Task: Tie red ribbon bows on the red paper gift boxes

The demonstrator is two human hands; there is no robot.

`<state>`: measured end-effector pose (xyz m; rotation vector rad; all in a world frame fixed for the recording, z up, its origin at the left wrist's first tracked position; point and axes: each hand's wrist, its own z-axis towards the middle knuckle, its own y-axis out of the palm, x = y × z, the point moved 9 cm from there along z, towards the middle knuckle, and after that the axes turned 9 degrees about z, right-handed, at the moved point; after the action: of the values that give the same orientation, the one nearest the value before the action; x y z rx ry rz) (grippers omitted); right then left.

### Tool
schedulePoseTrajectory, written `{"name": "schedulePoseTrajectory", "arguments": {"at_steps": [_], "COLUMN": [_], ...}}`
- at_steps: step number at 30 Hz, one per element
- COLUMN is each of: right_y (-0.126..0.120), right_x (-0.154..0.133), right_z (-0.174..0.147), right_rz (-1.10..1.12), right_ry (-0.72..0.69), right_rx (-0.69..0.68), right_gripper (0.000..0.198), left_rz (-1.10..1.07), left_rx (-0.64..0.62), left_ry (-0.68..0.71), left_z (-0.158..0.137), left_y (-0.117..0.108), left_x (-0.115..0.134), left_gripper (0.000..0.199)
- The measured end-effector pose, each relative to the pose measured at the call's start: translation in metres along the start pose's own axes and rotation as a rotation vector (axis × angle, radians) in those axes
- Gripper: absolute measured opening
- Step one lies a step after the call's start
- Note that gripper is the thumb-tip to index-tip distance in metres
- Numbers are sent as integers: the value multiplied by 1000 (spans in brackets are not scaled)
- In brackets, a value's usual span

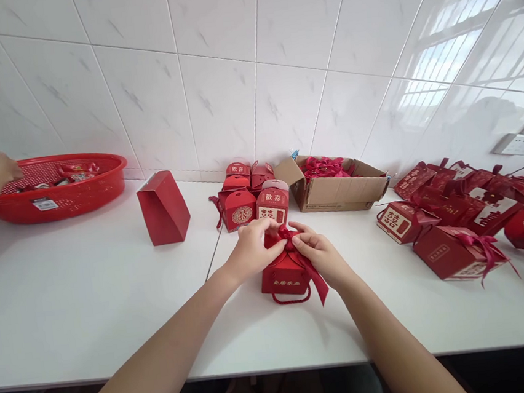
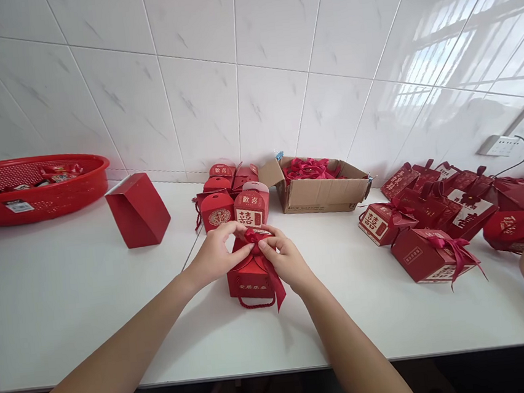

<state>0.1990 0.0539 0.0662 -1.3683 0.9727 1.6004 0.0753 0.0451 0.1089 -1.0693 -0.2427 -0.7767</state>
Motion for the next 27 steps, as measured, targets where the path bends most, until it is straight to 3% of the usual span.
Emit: {"name": "schedulePoseTrajectory", "arguments": {"at_steps": [6,10,27], "right_y": [-5,-5,0], "right_x": [0,1,-5], "right_z": [0,1,-1], "right_rz": [-25,-22,-65], "right_ry": [-29,-33,-30], "right_rx": [36,40,26], "right_gripper": [36,35,33], "left_rz": [76,106,213], "left_rx": [-41,-59,-23], "left_ry": [129,171,158], "left_z": [-3,-4,-3], "left_y": [-5,-4,-4], "left_x": [10,13,14], "left_gripper": [12,3,10]}}
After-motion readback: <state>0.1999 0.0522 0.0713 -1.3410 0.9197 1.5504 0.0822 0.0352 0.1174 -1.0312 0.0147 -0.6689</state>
